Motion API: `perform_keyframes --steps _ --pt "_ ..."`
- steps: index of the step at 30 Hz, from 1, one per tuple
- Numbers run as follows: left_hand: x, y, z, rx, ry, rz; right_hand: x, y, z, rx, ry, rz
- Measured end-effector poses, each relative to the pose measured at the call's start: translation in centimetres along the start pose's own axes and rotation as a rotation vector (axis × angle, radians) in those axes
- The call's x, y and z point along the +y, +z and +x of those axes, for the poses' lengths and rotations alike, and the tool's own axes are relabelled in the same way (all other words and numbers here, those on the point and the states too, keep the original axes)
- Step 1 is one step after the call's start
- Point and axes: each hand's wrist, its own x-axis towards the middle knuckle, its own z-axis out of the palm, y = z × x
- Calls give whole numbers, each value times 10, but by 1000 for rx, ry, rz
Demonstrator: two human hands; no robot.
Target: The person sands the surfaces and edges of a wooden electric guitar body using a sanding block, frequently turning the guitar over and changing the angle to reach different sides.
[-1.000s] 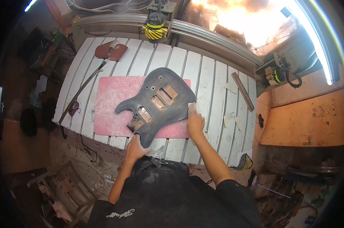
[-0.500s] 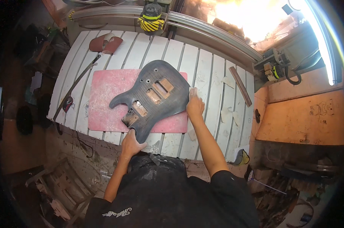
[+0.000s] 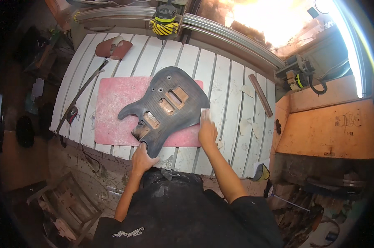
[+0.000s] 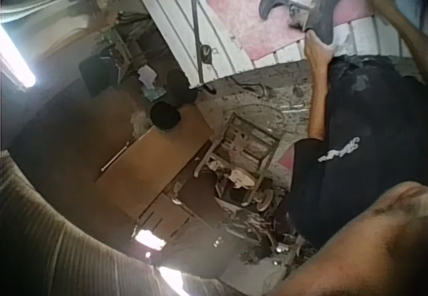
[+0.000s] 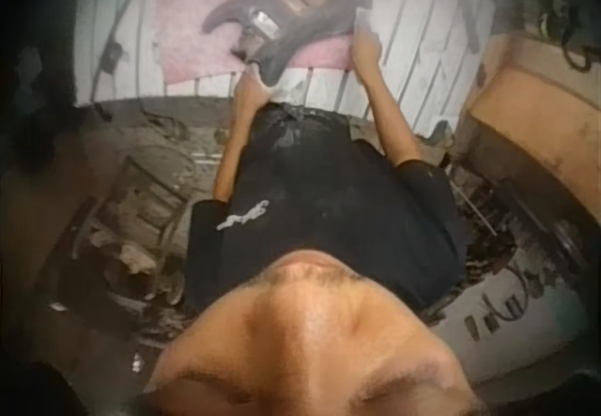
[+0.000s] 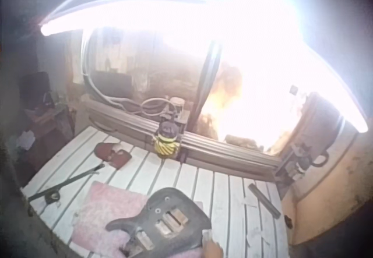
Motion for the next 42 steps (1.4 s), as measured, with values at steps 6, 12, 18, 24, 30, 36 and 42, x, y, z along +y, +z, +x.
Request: perform_keyframes --steps 6,12,18,24,30,36,42 --pt "5 7 -2 -10 18 -20 18 -7 48 79 28 0" --pt "-2 3 -1 8 -3 -29 -8 -10 -4 -100 73 55" --pt "2 9 0 -9 28 -2 18 3 39 81 70 57" --pt "-3 5 -1 7 11 -7 -3 -8 2 -21 0 84" --pt "-2 5 2 -20 7 12 1 2 13 14 40 71" --pt "2 6 0 -6 16 10 2 -17 19 -56 58 95" --pt "1 2 2 10 17 0 -10 -13 1 -52 106 169"
